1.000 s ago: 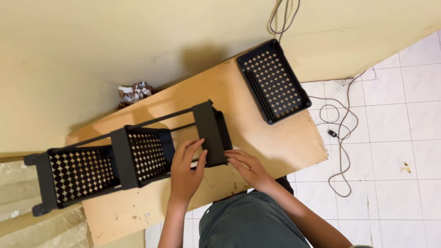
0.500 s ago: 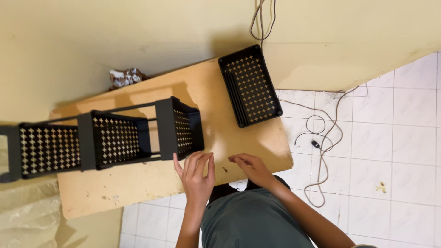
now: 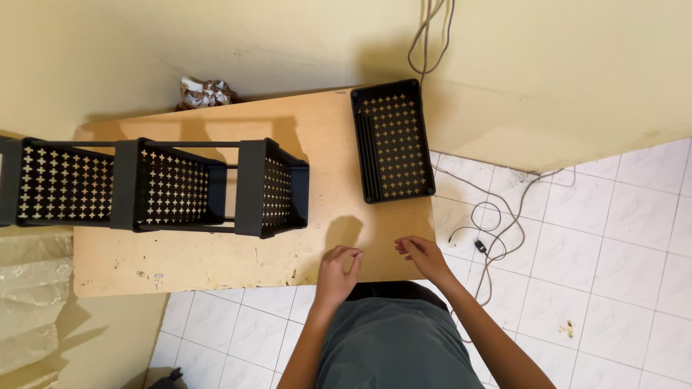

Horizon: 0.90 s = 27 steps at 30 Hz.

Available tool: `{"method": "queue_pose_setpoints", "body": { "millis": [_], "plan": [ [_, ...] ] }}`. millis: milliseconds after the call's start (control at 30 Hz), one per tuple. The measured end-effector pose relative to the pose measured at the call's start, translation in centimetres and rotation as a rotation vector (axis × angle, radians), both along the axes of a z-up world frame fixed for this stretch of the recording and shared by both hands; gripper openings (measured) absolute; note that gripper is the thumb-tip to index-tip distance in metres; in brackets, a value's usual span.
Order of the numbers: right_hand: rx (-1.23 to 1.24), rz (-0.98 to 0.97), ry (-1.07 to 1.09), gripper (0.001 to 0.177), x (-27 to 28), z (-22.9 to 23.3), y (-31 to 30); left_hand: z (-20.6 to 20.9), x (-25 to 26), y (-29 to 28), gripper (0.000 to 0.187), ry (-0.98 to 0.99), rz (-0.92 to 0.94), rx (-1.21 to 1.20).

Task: The person assembles a black plastic shelving unit by inserting rods into side panels and attaching additional panels to form a frame. The person handles rods and panels one at a time, aligning and pressing them into place on a wooden table.

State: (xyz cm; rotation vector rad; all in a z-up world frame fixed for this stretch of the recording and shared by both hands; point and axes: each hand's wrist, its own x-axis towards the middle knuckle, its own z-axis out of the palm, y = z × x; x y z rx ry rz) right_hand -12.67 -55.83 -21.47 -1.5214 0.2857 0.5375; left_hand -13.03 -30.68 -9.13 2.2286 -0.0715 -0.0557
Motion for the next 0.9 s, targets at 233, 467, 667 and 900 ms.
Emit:
{"method": "queue_pose_setpoints", "body": {
  "millis": [233,467,667,900],
  "plan": [
    [-0.027,-0.023,0.019,0.030,3.3,-3.0,0.1,-4.7,3.1,-2.9,0.015,0.252,-0.026,-0.219],
    [-0.218,-0.028,-0.183,0.024,10.0,-0.8,1.5,-8.3,8.5,-4.5,0.015,0.129,0.085,-0.186],
    [-0.565,-0.026,-0.198,0.024,15.9,1.8,4.0,-9.5,12.2,-4.5,0.018,0.249,0.171,-0.287],
    [-0.587,0.026,-0.189,0.028,19.7,2.3,6.5,-11.4,14.6,-3.3,0.021,0.220,0.212,-0.145]
  ]
}}
